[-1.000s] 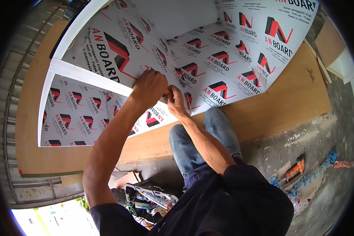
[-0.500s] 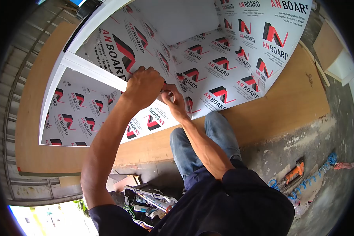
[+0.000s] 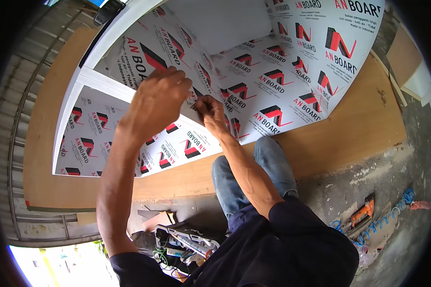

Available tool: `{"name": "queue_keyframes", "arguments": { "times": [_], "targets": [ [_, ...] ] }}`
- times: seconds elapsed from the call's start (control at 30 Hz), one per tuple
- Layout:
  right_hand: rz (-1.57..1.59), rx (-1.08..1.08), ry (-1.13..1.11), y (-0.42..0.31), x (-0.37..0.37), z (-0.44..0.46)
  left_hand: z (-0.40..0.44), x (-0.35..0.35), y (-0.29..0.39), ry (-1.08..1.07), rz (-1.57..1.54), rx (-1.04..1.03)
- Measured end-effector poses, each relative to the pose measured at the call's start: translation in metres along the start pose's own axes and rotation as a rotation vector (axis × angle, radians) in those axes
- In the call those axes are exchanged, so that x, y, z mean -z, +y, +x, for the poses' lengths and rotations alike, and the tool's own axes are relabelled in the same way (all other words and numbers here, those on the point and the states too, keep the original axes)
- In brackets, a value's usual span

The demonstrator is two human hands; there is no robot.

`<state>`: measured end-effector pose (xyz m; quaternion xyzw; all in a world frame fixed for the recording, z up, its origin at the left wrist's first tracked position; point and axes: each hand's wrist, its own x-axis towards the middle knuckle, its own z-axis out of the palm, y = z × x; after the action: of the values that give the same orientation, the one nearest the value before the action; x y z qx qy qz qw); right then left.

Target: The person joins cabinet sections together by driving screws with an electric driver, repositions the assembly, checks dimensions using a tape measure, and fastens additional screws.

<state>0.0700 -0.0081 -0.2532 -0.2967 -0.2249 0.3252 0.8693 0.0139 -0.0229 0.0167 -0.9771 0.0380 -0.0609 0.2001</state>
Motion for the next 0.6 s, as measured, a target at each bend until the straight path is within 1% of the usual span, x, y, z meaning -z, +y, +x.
{"name": "queue_keyframes", "arguments": {
  "times": [0.1,0.13,0.17,0.23,0.27,0.3,0.33,0.37,0.4,0.43,0.5,0.53,0.57,0.6],
  "targets": [
    [-0.027,0.029,0.036,-0.006,-0.006,-0.002,-0.010,0.044,-0.006,0.283,-0.051,0.011],
    [-0.071,-0.070,0.011,-0.012,-0.005,-0.005,-0.017,0.055,-0.011,0.337,0.002,0.016],
    [-0.067,-0.062,0.003,-0.017,-0.005,-0.007,-0.023,0.064,-0.013,0.407,-0.001,0.035],
    [-0.130,0.266,-0.070,-0.037,-0.010,-0.013,-0.036,0.076,-0.017,0.535,0.049,0.046],
    [-0.152,0.358,-0.102,-0.047,-0.016,-0.014,-0.040,0.079,-0.019,0.541,0.055,0.041],
    [-0.151,0.367,-0.104,-0.052,-0.020,-0.012,-0.043,0.080,-0.022,0.594,0.067,0.064],
    [-0.208,0.421,-0.187,-0.057,-0.022,-0.011,-0.045,0.080,-0.021,0.649,0.073,0.090],
    [-0.261,0.476,-0.270,-0.059,-0.024,-0.011,-0.045,0.079,-0.020,0.654,0.075,0.088],
    [-0.205,0.362,-0.245,-0.059,-0.023,-0.015,-0.044,0.079,-0.020,0.660,0.077,0.088],
    [-0.209,0.367,-0.251,-0.056,-0.022,-0.015,-0.044,0.078,-0.019,0.670,0.080,0.091],
    [-0.155,0.254,-0.220,-0.048,-0.023,-0.013,-0.044,0.072,-0.020,0.659,0.073,0.100],
    [-0.224,0.310,-0.158,-0.048,-0.027,-0.013,-0.042,0.068,-0.020,0.651,0.103,0.090],
    [-0.224,0.315,-0.162,-0.047,-0.031,-0.012,-0.040,0.066,-0.020,0.641,0.138,0.076],
    [-0.279,0.329,-0.115,-0.046,-0.035,-0.012,-0.039,0.064,-0.016,0.601,0.155,0.090]
  ]
}}
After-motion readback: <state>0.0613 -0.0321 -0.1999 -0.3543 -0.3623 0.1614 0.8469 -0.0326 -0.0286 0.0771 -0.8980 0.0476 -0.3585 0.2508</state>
